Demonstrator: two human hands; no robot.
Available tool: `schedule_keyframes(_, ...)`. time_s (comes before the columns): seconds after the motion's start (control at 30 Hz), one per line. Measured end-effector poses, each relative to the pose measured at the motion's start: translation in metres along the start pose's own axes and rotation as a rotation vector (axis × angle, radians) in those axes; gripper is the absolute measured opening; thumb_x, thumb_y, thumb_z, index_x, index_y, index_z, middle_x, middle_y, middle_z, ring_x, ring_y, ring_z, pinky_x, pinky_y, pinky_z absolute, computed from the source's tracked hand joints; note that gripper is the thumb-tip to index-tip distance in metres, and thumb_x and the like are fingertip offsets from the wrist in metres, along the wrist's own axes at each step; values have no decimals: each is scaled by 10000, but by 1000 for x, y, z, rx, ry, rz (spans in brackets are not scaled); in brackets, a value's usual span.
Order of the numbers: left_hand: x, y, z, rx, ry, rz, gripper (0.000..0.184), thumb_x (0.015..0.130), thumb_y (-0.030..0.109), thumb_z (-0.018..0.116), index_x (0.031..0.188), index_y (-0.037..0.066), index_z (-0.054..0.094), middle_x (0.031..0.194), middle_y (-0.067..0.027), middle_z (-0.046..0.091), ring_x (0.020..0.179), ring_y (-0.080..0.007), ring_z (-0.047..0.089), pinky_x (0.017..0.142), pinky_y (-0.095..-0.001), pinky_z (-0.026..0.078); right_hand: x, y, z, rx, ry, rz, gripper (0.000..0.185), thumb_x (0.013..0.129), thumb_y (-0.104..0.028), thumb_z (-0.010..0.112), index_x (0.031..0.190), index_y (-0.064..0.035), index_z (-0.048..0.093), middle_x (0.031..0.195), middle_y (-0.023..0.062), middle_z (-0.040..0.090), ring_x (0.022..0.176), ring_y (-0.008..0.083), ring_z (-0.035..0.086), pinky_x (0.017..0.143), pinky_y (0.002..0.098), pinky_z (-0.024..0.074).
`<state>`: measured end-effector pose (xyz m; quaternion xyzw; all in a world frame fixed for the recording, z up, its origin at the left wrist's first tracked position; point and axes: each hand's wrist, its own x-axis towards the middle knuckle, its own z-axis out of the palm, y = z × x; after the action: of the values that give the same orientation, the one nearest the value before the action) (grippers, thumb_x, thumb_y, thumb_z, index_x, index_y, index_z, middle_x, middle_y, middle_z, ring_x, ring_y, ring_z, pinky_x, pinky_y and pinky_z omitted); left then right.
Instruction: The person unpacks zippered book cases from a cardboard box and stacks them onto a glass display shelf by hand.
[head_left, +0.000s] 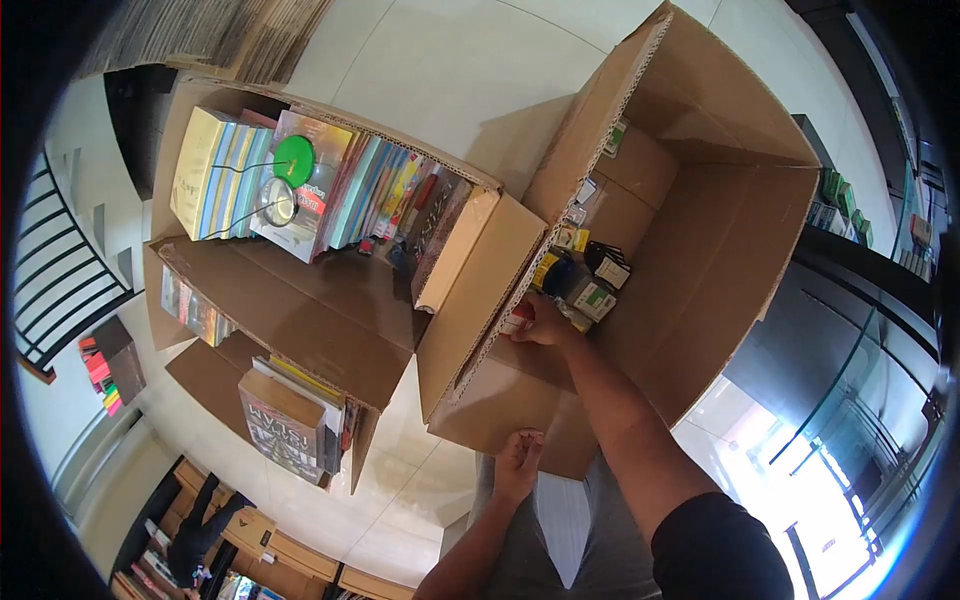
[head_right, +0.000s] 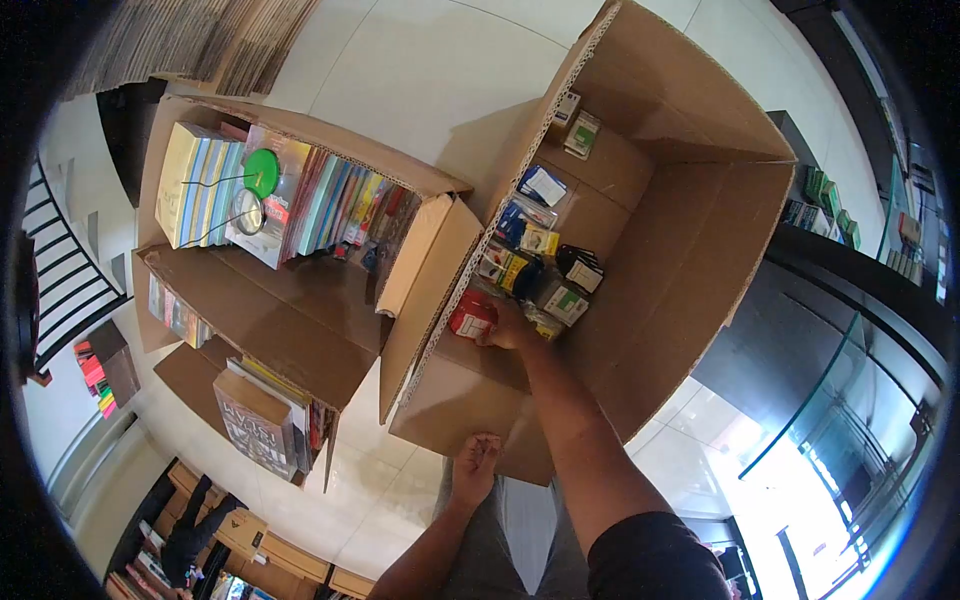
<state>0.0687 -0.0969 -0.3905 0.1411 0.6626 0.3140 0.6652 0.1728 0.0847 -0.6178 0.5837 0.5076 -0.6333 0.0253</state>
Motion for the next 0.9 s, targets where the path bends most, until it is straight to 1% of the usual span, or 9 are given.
schedule_keyframes(0.13, 5, -8, -1, 24, -29, -40, 97, 990, 120, 574, 1041, 38, 569, 914, 10, 595, 846, -66, 553, 770, -228, 458, -10, -2, -4, 54, 34, -86, 740, 547, -233, 937, 1168, -19, 596, 1114, 137, 651, 1056, 263, 622, 935, 378, 487)
schedule_keyframes(0.27, 11, -10, 2, 42, -33, 31, 98, 975, 84, 585, 1061, 38, 586, 900, 24, 593, 796, -40, 538, 698, -199, 443, -6, 13, 5, 56, 92, -127, 693, 570, -260, 922, 1139, -18, 608, 1070, 142, 665, 1005, 293, 638, 919, 386, 492)
schedule_keyframes(0.33, 15, -12, 0, 81, -36, -27, 99, 972, 93, 592, 1057, 42, 591, 895, 29, 592, 790, -38, 537, 693, -200, 441, -11, 2, 0, -43, 151, -133, 645, 575, -246, 907, 1109, -20, 624, 1014, 142, 681, 953, 303, 651, 901, 387, 501)
schedule_keyframes(0.43, 15, -7, 3, 49, -43, 10, 111, 969, 116, 602, 1052, 43, 597, 883, 27, 594, 786, -43, 544, 687, -206, 444, -11, -9, -2, -349, 208, -147, 520, 581, -194, 876, 1026, -28, 665, 901, 145, 699, 856, 301, 669, 856, 377, 519)
schedule_keyframes(0.53, 17, -4, 0, 222, -51, -71, 104, 970, 104, 588, 1049, 38, 596, 885, 22, 595, 775, -43, 539, 688, -204, 445, 2, -23, -12, -493, 100, -155, 387, 591, -159, 848, 928, -39, 700, 823, 151, 698, 790, 299, 675, 805, 367, 534)
schedule_keyframes(0.6, 18, -7, 3, 107, -43, -58, 99, 968, 96, 586, 1046, 35, 595, 890, 16, 596, 780, -45, 540, 691, -204, 447, 6, -34, -17, -507, -16, -66, 314, 602, -155, 836, 868, -44, 710, 805, 155, 694, 772, 298, 678, 773, 364, 539)
schedule_keyframes(0.7, 19, -12, 3, 67, -39, -22, 92, 967, 87, 586, 1041, 33, 594, 902, 10, 596, 796, -49, 544, 707, -207, 453, 11, -26, -7, -177, 124, -1, 301, 605, -185, 842, 834, -42, 710, 795, 147, 698, 773, 310, 678, 751, 382, 540)
schedule_keyframes(0.8, 20, -16, 1, 54, -53, 0, 94, 965, 82, 590, 1045, 32, 589, 919, 4, 599, 824, -56, 551, 737, -210, 457, 5, -37, -13, -315, 73, 46, 308, 607, -204, 850, 837, -51, 713, 835, 150, 694, 808, 308, 680, 774, 397, 538)
schedule_keyframes(0.9, 20, -8, 3, 42, -61, -34, 95, 965, 66, 583, 1054, 33, 582, 940, -1, 602, 849, -62, 555, 768, -212, 458, -11, -51, -21, -322, 171, -20, 374, 596, -238, 872, 898, -78, 721, 910, 151, 685, 886, 328, 670, 805, 415, 531)
